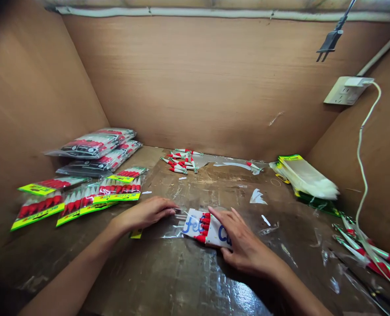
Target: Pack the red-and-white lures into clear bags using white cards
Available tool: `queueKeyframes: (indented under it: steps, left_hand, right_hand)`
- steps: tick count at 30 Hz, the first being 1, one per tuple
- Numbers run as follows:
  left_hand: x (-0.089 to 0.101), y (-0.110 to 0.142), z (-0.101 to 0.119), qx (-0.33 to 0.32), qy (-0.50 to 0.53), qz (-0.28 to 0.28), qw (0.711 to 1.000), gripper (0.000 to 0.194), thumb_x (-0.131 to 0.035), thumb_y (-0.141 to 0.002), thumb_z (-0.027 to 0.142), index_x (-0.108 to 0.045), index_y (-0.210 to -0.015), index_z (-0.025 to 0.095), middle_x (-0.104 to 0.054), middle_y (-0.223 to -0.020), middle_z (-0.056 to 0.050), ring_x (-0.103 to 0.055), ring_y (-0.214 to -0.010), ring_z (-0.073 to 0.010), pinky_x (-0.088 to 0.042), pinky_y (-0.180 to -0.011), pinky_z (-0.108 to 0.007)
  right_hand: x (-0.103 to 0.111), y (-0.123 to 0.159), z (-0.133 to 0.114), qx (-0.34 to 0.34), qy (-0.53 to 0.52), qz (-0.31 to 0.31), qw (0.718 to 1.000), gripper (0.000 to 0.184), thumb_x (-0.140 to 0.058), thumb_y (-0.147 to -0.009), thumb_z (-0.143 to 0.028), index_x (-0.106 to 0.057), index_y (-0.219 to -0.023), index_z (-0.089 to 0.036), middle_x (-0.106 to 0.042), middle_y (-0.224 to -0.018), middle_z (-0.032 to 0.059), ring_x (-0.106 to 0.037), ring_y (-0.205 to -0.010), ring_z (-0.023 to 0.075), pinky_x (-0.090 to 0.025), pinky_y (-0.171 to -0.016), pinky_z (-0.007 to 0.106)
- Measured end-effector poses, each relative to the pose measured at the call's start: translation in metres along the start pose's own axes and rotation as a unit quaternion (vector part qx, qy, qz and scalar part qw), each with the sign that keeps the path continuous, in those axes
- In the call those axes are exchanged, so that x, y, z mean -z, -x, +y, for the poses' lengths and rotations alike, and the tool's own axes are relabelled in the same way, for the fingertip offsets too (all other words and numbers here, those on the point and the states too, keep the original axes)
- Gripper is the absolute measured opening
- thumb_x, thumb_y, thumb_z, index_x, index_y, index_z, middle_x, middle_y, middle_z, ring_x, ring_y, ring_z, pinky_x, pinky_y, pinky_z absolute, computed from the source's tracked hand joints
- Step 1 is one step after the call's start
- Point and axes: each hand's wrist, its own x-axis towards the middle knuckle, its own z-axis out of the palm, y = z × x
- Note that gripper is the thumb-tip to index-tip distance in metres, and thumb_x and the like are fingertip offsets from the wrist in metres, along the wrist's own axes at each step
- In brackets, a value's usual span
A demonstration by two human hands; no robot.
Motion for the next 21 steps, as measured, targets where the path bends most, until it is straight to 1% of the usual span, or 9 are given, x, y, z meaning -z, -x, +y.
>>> queueKeyframes:
  steps: [5,10,13,18,21]
  left_hand:
    - [-0.001,0.001,0.003,0.001,-0.008,-0.005,1.0,0.034,-0.047,-0.099,0.041,-0.067,-0.123,0.029,-0.072,-0.116,-0.006,-0.065,-0.104,-0.0238,-0.042,-0.087,-0.029]
    - [-0.004,0.001,0.004,0.004,-0.01,-0.007,1.0,0.035,-0.047,-0.099,0.041,-0.065,-0.126,0.029,-0.071,-0.12,-0.006,-0.064,-0.108,-0.0245,-0.042,-0.091,-0.03]
    - [-0.005,0.002,0.005,0.0,-0.03,-0.016,0.999,0.037,-0.045,-0.1,0.042,-0.062,-0.129,0.03,-0.069,-0.123,-0.005,-0.063,-0.111,-0.0246,-0.042,-0.094,-0.031]
    - [-0.004,0.002,0.006,-0.017,-0.049,-0.03,0.998,0.038,-0.044,-0.1,0.043,-0.06,-0.132,0.03,-0.068,-0.125,-0.005,-0.062,-0.113,-0.0238,-0.043,-0.096,-0.033]
    - [-0.006,0.002,0.008,-0.025,-0.053,-0.037,0.998,0.037,-0.044,-0.1,0.042,-0.059,-0.132,0.031,-0.068,-0.125,-0.004,-0.062,-0.113,-0.0233,-0.043,-0.095,-0.032]
  right_hand:
    - [0.008,0.001,0.0,0.022,-0.003,-0.023,0.999,0.1,-0.052,-0.066,-0.005,-0.018,-0.156,-0.034,-0.037,-0.154,0.002,-0.034,-0.142,0.0283,-0.006,-0.122,0.055]
    - [0.009,0.004,0.005,0.026,-0.009,-0.033,0.999,0.099,-0.051,-0.066,-0.004,-0.021,-0.155,-0.034,-0.037,-0.155,0.0018,-0.03,-0.144,0.0298,-0.004,-0.122,0.056]
    - [0.012,0.005,0.008,0.015,-0.015,-0.043,0.999,0.099,-0.051,-0.066,-0.005,-0.02,-0.156,-0.032,-0.034,-0.157,0.0032,-0.027,-0.145,0.0317,-0.006,-0.121,0.058]
    - [0.021,0.007,0.013,0.017,-0.043,-0.086,0.995,0.103,-0.054,-0.062,-0.004,-0.019,-0.156,-0.03,-0.033,-0.157,0.0047,-0.028,-0.144,0.0337,-0.015,-0.118,0.061]
    - [0.018,0.006,0.011,0.02,-0.042,-0.074,0.996,0.102,-0.055,-0.064,-0.004,-0.019,-0.155,-0.031,-0.033,-0.157,0.005,-0.027,-0.145,0.0347,-0.013,-0.118,0.061]
